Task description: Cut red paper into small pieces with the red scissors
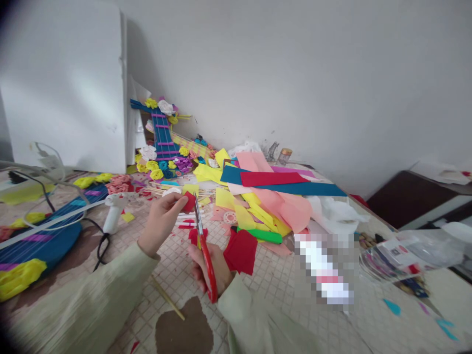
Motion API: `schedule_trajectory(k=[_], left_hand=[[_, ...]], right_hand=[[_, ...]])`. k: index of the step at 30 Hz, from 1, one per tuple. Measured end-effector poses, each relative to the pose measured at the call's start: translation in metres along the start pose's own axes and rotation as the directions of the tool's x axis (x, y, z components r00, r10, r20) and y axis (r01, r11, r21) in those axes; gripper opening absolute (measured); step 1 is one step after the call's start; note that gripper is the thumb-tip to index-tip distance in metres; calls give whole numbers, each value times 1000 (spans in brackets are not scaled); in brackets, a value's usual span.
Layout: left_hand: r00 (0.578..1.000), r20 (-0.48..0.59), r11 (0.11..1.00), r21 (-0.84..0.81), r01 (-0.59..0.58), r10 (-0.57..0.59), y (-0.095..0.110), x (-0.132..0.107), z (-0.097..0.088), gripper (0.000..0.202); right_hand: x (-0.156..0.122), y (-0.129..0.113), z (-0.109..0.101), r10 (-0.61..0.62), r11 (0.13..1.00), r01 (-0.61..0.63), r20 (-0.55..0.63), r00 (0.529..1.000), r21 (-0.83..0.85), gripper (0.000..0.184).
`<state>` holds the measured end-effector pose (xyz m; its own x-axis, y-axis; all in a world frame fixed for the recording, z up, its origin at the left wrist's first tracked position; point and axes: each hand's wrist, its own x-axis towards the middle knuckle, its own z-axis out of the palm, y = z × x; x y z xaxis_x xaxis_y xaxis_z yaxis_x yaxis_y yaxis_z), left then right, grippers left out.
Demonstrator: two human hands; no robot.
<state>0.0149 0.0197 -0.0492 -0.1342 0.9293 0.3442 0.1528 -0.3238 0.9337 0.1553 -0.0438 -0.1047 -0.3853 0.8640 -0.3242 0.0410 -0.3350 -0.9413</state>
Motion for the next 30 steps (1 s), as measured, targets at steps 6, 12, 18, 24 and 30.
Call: schedule_trajectory(k=[6, 12, 18, 24, 30], left_hand=[[1000, 11, 1000, -22, -2, 3, -5, 1, -1, 23], [1000, 0, 1000, -19, -23, 23, -7, 4, -2, 24], [1000, -8, 999, -35, -16, 15, -8, 5, -2, 24], [1000, -21, 999, -50, 6, -7, 0, 5, -3, 22], [999, -32, 998, -66, 20, -22, -4, 6, -3, 22]], right_hand=[[-2, -2, 0, 25, 999, -23, -60, 998, 41, 43], [-3, -4, 2, 32, 999, -29, -62, 998, 43, 42], [-2, -2, 1, 44, 998, -42, -62, 997, 38, 42], [-2, -2, 1, 36, 999, -34, -57, 998, 22, 44], [-1, -2, 2, 28, 1000, -29, -58, 998, -6, 46]])
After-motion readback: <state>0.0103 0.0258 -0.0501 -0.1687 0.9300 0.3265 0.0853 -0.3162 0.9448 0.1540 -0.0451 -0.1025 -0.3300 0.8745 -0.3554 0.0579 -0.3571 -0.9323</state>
